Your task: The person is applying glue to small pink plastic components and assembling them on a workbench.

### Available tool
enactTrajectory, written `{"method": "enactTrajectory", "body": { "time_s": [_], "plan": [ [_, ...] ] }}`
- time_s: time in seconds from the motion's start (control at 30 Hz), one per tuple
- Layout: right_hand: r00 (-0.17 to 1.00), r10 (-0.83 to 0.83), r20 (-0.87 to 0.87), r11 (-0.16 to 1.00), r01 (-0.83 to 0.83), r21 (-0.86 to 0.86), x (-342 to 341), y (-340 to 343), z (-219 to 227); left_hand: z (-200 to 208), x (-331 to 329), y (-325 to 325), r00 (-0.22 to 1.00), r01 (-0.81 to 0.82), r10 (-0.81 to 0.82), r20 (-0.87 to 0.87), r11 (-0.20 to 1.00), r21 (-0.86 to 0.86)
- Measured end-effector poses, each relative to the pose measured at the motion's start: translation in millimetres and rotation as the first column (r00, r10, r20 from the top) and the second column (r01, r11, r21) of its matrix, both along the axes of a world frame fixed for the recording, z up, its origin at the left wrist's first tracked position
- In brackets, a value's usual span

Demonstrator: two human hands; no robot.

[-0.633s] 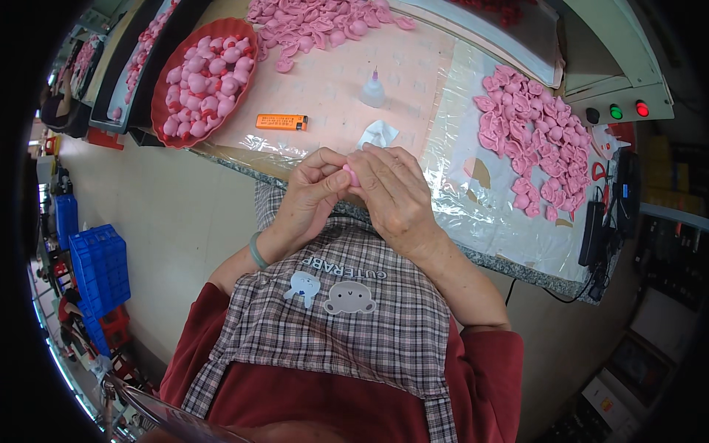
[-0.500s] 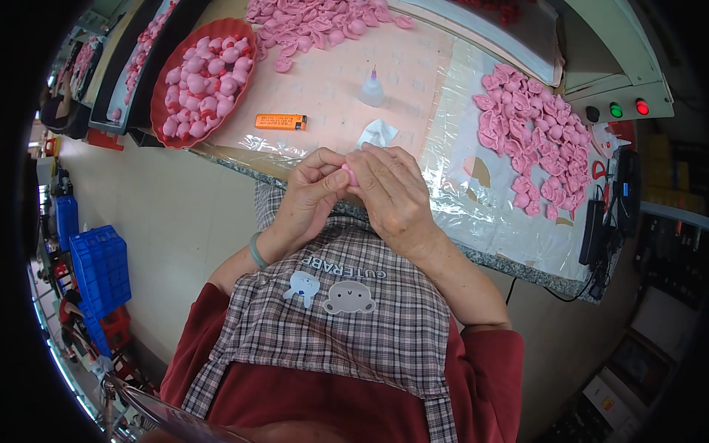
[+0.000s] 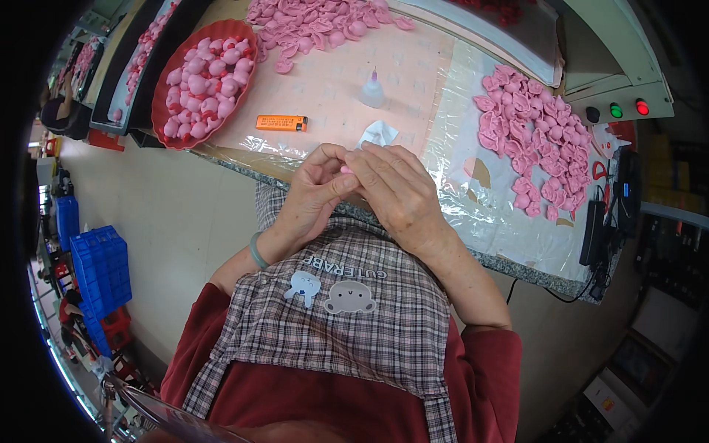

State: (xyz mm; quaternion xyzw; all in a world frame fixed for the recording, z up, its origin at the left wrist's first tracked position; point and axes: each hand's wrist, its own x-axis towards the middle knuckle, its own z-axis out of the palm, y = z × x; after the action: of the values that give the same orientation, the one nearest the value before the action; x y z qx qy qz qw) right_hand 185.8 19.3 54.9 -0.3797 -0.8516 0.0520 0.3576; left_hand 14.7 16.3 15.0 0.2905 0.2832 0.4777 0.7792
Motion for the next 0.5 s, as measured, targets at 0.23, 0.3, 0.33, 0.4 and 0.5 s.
{"method": "enactTrajectory", "body": {
  "time_s": [0.23, 0.3, 0.33, 0.4, 0.5],
  "plan": [
    [0.978, -0.091, -0.188, 0.989, 0.067, -0.129, -6.2, -4.2, -8.5, 3.9, -2.6, 2.4, 0.982, 0.039, -0.027, 0.185, 0.997, -0.065],
    [0.975, -0.092, -0.201, 0.990, 0.068, -0.123, -7.2, -5.3, -9.2, 3.5, -2.2, 1.4, 0.967, 0.057, -0.040, 0.252, 0.997, -0.059],
    [0.977, -0.083, -0.196, 0.993, 0.065, -0.099, -7.3, -6.1, -8.8, 4.0, -2.4, 1.0, 0.967, 0.057, -0.040, 0.252, 0.997, -0.059],
    [0.978, -0.075, -0.192, 0.995, 0.062, -0.076, -7.6, -7.1, -9.2, 5.6, -3.0, 0.5, 0.969, 0.072, -0.061, 0.240, 0.997, -0.038],
    [0.980, -0.058, -0.191, 0.998, 0.050, -0.046, -7.0, -6.1, -10.3, 2.9, -2.0, -0.4, 0.970, 0.066, -0.058, 0.237, 0.997, -0.029]
  ]
}}
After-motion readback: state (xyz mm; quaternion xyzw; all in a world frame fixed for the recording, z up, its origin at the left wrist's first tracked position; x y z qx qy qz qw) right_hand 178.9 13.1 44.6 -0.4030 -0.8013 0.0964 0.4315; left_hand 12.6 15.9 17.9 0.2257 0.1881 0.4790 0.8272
